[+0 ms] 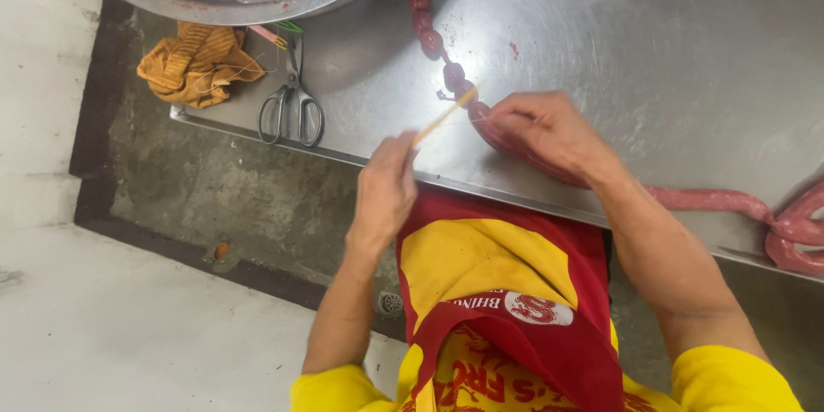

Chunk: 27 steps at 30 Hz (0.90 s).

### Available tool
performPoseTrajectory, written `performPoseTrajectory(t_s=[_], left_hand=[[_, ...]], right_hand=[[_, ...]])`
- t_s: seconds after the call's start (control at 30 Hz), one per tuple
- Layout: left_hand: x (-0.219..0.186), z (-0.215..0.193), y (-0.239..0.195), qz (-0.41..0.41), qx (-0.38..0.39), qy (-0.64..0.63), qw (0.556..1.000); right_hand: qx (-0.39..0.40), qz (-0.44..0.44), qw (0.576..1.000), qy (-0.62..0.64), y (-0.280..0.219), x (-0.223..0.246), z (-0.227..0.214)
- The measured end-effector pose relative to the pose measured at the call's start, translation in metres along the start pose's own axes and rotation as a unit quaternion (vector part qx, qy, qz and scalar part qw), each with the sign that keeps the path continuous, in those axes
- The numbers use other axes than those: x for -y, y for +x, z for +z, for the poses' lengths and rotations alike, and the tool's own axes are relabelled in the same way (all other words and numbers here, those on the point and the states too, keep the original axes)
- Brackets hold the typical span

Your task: The person ties lengths of sausage meat into individual links using white string and a small yellow plastic tool to help secure the knots, then cuts the finished links from the long casing using scissors.

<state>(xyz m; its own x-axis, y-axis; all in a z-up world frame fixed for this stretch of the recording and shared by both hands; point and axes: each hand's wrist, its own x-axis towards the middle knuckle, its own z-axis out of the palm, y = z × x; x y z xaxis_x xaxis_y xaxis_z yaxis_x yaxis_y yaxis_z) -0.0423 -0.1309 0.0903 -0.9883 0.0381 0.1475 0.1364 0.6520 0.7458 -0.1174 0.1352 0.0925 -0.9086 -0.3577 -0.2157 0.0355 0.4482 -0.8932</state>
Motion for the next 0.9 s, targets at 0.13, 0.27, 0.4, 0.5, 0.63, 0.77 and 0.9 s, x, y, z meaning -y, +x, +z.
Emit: performPoseTrajectory(t_s=[0.13,0.27,0.4,0.5,0.63,0.77,0.9], left_hand=[[0.076,-0.014,-0.053,-0.203,0.089,-0.067,0.973],[0.107,-0.022,-0.084,-0.332,-0.053,-0.205,0.919],[0.074,0.013,-0.076,-0.153,-0.090,0.161,0.971],[0.033,0.066,-0.040,-0.070,0.015,0.150,0.986],[-0.015,0.127,0.034,-0.306,0.020,-0.262,0.915],[-0.036,0.191,0.097,0.088,0.045,0.270,0.958],[-0.043,0.222,0.120,-0.014,0.120,0.313,0.942]], right_hand=[[-0.095,-0.092,0.987,-0.088,0.012,-0.033,-0.003],[-0.120,-0.134,0.939,-0.293,0.000,-0.057,0.041],[-0.200,-0.103,0.932,-0.284,0.001,-0.057,0.069],[-0.248,-0.147,0.937,-0.195,-0.005,-0.064,0.072],[-0.249,-0.182,0.935,-0.178,-0.013,-0.076,0.078],[-0.220,-0.195,0.935,-0.196,-0.017,-0.083,0.091],[-0.169,-0.064,0.983,-0.044,-0.016,-0.081,0.087]])
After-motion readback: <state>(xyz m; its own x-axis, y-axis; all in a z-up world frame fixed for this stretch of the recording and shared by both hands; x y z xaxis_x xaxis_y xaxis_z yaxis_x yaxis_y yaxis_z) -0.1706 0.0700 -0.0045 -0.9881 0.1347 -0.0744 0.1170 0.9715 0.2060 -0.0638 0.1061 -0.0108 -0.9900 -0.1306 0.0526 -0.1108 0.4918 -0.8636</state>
